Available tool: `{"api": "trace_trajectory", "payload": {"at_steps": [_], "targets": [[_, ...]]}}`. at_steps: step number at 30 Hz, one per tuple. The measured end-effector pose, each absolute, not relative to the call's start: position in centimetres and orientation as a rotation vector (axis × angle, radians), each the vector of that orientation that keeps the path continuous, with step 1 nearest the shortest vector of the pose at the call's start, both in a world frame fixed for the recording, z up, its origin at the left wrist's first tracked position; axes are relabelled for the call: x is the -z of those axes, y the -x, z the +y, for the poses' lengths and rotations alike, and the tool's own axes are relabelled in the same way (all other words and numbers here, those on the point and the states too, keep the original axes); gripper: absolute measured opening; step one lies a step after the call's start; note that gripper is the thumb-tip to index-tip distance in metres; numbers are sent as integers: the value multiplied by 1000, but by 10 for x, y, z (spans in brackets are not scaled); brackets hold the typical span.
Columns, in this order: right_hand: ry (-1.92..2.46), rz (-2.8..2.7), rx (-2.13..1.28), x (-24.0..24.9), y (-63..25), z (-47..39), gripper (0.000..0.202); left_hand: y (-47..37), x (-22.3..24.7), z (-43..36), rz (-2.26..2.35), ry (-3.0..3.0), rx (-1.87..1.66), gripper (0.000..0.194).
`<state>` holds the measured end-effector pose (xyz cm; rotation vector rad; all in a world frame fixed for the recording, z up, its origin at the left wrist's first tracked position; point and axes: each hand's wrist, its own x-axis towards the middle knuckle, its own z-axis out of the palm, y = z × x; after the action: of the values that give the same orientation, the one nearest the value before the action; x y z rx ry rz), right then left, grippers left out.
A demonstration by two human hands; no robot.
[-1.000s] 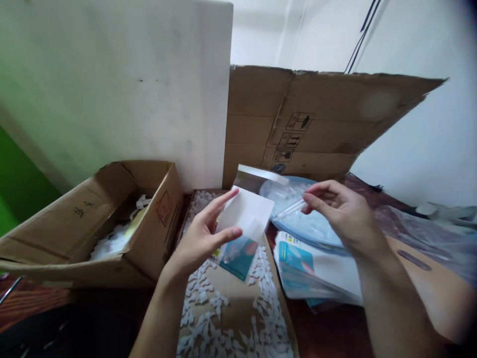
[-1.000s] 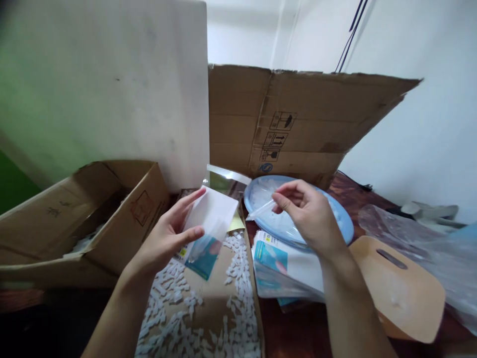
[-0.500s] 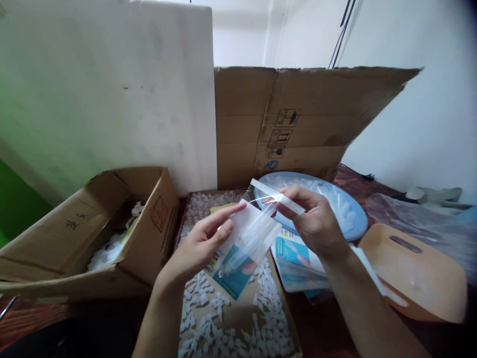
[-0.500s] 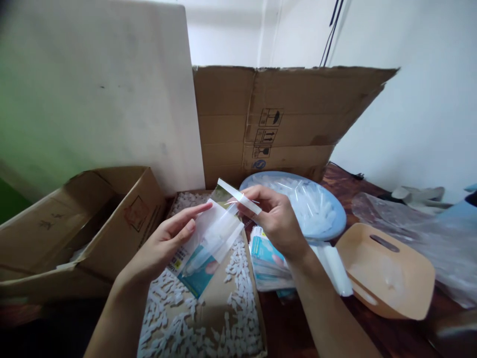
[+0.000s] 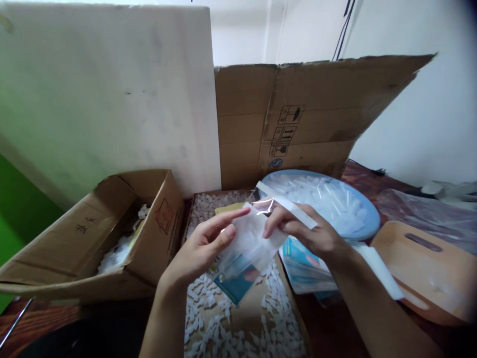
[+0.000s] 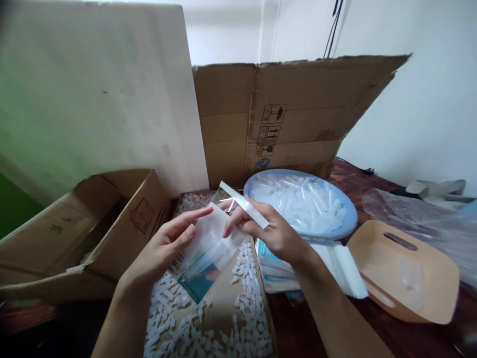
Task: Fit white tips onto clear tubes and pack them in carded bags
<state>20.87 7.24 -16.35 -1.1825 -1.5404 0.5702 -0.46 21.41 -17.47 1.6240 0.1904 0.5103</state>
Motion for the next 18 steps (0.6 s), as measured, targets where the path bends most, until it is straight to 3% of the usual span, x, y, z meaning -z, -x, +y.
{"api": "trace_trajectory", "payload": {"at_steps": [4, 8, 13, 18], "targets": [[1222, -1642, -694, 156, -205, 67, 41, 8, 176, 216, 189, -1659, -480, 34], [1239, -1608, -689, 154, -202, 70, 30, 10, 176, 217, 206, -1689, -503, 34], [1207, -1025, -597, 168, -205, 83, 17, 0, 179, 219, 458, -1658, -807, 62], [1159, -1117, -706, 173, -190, 92, 38, -15, 184, 210, 580, -2220, -1144, 53]]}}
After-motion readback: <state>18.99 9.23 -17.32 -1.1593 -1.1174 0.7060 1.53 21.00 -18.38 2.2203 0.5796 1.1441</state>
